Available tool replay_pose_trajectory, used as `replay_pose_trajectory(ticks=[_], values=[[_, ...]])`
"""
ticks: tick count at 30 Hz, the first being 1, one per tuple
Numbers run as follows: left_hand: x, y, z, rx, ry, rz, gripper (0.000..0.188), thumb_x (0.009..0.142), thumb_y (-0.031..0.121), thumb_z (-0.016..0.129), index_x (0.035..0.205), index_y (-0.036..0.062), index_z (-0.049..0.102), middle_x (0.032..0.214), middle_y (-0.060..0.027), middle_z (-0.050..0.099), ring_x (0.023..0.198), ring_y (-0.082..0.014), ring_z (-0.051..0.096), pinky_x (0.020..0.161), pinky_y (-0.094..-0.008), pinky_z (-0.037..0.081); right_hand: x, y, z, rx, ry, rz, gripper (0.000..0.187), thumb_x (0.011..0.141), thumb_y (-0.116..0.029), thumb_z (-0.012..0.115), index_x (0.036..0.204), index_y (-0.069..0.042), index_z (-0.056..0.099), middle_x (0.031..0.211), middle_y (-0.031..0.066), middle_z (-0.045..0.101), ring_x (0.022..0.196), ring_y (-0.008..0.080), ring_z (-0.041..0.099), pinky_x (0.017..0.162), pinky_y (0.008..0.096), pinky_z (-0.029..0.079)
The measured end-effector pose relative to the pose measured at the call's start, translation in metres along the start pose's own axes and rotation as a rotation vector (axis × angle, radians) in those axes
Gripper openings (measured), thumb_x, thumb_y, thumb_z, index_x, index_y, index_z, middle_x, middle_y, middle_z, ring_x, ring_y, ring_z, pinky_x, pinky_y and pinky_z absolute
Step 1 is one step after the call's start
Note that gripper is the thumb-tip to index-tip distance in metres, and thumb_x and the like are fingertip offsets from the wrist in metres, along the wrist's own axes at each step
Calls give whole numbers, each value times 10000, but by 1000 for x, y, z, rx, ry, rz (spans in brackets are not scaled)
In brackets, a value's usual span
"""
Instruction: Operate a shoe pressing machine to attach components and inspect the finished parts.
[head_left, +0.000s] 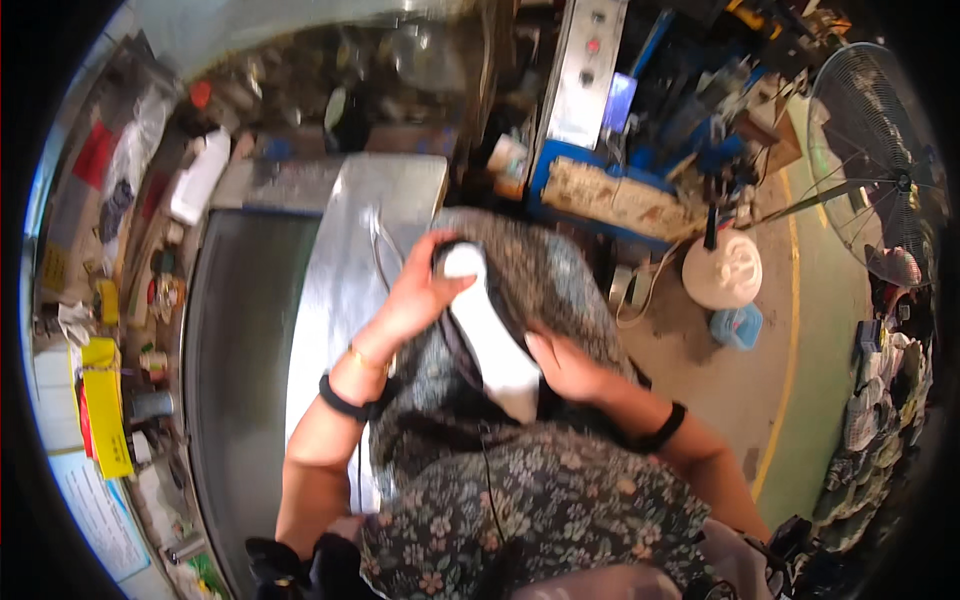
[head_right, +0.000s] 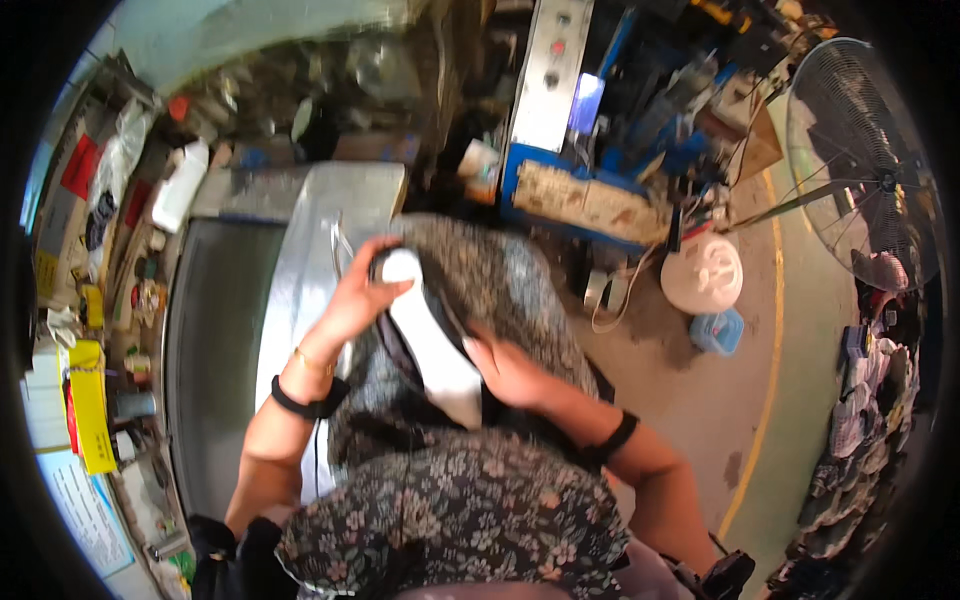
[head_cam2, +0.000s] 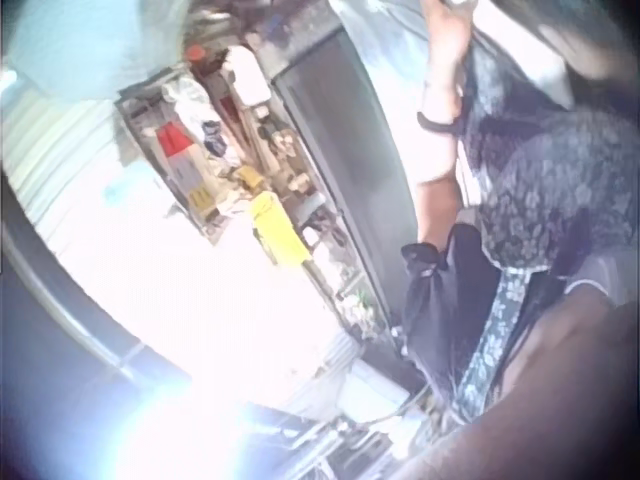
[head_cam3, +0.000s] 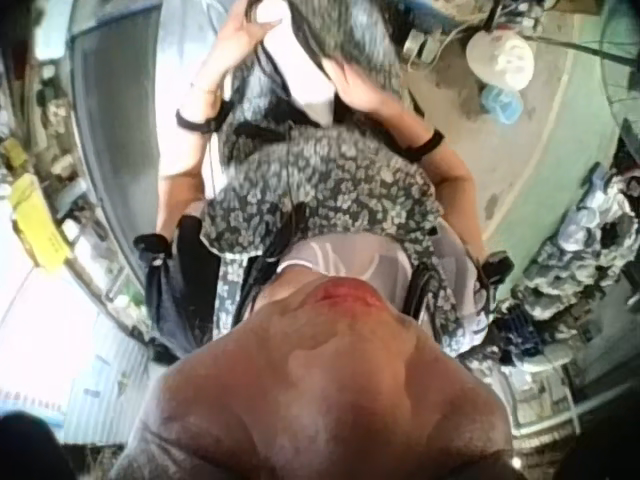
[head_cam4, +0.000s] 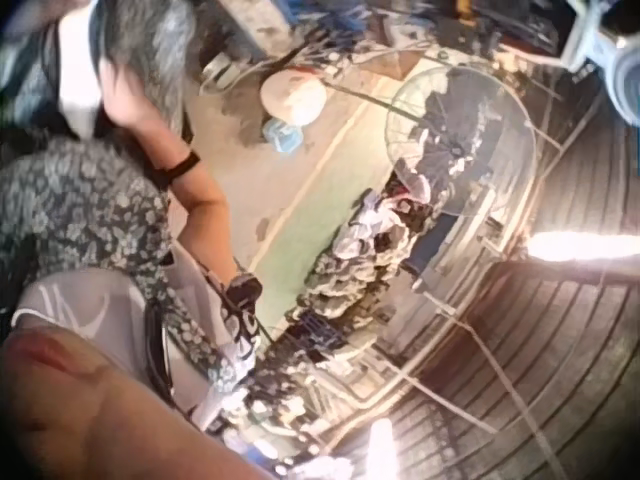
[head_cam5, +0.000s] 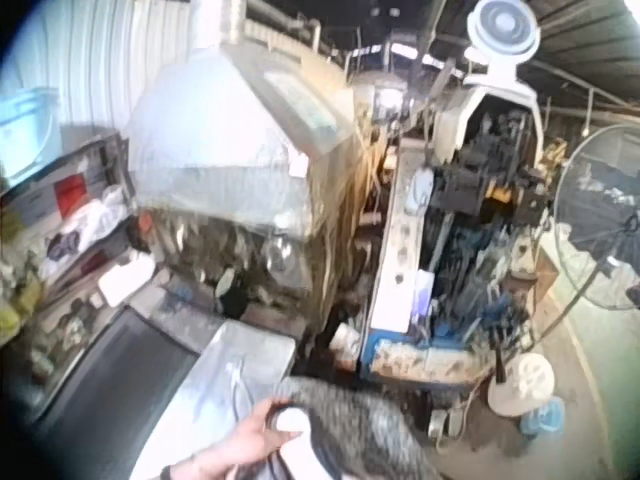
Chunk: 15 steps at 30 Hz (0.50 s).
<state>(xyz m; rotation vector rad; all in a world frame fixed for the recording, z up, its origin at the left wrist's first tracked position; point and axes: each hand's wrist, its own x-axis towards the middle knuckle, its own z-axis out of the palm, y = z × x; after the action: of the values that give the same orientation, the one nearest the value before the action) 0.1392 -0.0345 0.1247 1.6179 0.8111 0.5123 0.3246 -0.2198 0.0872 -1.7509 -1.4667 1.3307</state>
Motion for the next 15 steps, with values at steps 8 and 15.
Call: replay_pose_trajectory(ticks=[8,15], values=[[6,4,-12,-729,-150,-68,493,938,196,613,1355,-11,451,1192,-105,609,1125,-183,560,1025,-319,406,38,-10,13,470,166,-169,660,1015,-366,496,1483,25,241,1393,215,483,1252,281,506,1030,358,401],[-28,17,26,747,549,-365,452,1024,342,340,1044,-28,598,796,-260,676,736,-470,644,705,-497,537,55,-55,19,442,96,-204,692,1007,-325,509,1487,39,169,1357,235,491,1240,292,506,1032,358,388]])
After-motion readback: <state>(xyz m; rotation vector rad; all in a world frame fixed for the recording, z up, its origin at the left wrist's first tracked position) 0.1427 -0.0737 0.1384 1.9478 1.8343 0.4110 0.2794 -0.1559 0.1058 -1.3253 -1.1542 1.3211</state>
